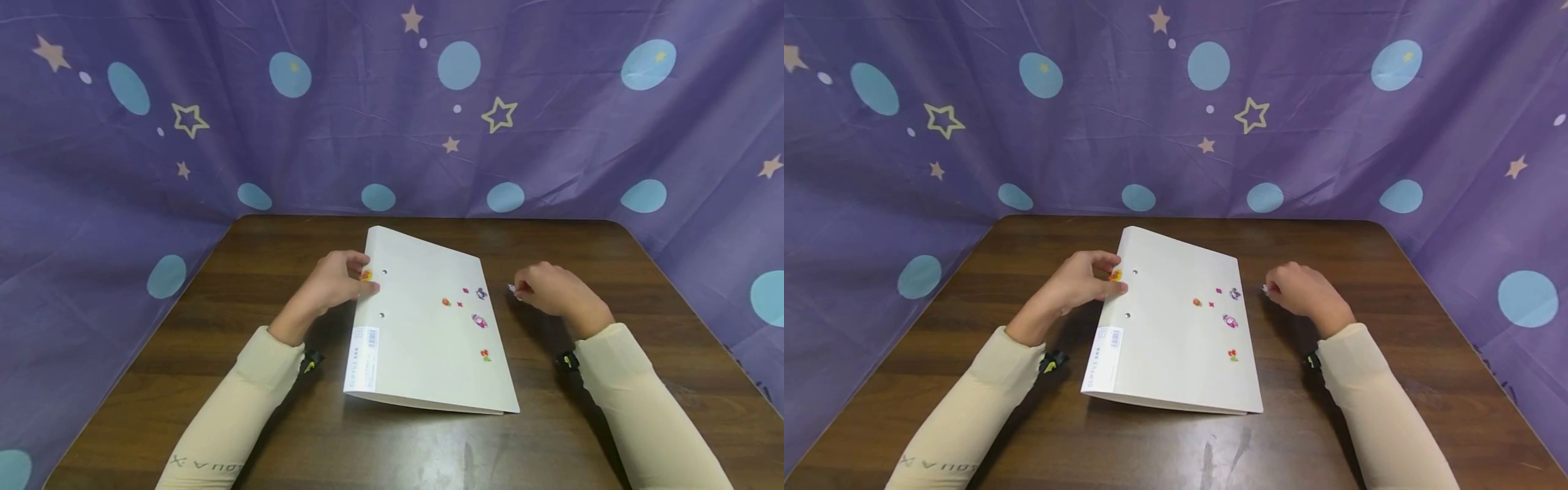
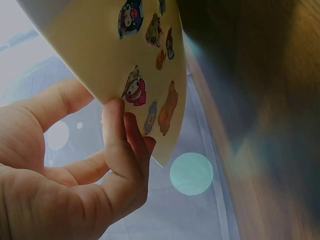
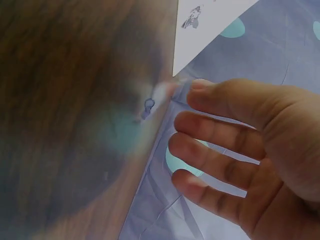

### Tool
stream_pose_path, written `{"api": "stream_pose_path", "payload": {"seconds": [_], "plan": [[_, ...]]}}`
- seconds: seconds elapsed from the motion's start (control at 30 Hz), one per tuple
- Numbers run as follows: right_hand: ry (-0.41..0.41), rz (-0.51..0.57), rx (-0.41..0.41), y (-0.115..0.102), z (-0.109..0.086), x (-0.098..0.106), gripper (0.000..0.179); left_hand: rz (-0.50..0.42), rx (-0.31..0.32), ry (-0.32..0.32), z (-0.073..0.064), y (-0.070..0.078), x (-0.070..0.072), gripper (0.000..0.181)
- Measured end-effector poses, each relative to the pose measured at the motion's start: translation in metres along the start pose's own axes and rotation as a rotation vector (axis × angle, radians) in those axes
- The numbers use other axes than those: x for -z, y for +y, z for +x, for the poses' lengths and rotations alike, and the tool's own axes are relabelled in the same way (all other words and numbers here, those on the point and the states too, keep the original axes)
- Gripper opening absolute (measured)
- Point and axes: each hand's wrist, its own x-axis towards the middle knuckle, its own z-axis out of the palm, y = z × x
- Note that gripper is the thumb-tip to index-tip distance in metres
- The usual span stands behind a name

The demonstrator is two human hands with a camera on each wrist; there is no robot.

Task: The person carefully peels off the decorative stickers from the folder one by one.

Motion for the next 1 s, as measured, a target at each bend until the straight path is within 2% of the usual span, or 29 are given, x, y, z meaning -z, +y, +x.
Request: {"api": "stream_pose_path", "payload": {"seconds": [0.17, 0.37, 1.0], "plan": [[-0.037, 0.028, 0.01, -0.001, 0.001, -0.001, 0.015, 0.009, 0.001, 0.002, 0.0, 0.0, 0.0, 0.059], [-0.052, 0.043, 0.005, -0.004, 0.004, -0.006, 0.009, 0.006, -0.005, 0.0, 0.0, 0.0, 0.0, 0.06], [-0.084, 0.108, 0.108, -0.035, 0.013, -0.016, 0.003, -0.003, -0.002, -0.008, -0.001, 0.001, 0.0, 0.059]]}}
